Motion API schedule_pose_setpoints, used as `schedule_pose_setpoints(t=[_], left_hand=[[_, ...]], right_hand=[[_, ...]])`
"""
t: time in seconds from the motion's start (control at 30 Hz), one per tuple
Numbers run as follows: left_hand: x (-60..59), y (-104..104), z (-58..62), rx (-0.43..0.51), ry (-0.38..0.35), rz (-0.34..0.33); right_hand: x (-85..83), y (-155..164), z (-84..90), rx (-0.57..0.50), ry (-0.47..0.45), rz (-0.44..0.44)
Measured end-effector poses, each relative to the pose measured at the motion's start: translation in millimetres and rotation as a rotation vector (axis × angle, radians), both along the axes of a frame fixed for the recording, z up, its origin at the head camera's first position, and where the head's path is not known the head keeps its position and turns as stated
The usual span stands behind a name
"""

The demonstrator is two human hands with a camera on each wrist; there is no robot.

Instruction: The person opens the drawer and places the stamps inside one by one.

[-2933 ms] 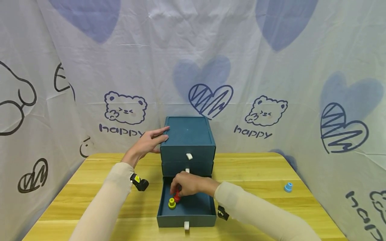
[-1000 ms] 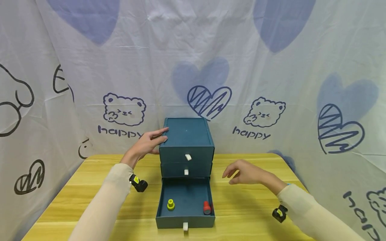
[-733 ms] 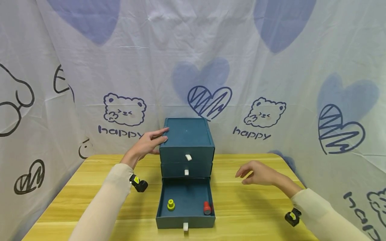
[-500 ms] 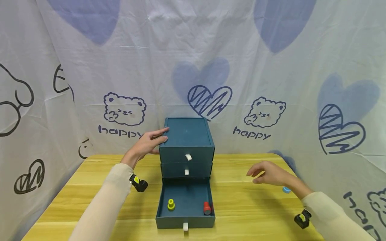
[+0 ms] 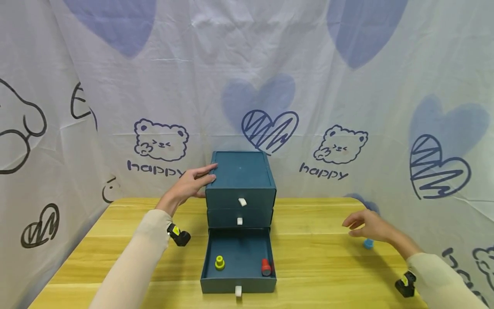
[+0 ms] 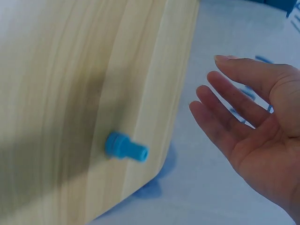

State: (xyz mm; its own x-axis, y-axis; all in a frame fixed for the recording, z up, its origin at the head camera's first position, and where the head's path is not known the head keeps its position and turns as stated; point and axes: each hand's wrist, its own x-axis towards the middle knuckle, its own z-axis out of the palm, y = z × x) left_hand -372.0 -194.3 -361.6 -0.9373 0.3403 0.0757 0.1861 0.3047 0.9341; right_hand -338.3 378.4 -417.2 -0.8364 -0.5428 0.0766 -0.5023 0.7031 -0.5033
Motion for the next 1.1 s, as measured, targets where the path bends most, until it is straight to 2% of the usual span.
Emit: schedule_pose_setpoints(t=[0.5, 0.83, 1.1], left_hand=[[1.7, 1, -1.4, -0.007, -0.005, 0.009], [3.4, 2, -1.5, -0.022, 0.009, 0.019], [2.4, 2, 0.9, -0.030, 0.007, 0.021]], right_hand=[[-0.6, 45, -16.1, 0.078, 0.070, -0.160], [0.0, 66, -29.6, 0.024, -0.007, -0.178], [-1.7, 74, -37.8, -0.041, -0.041, -0.128]])
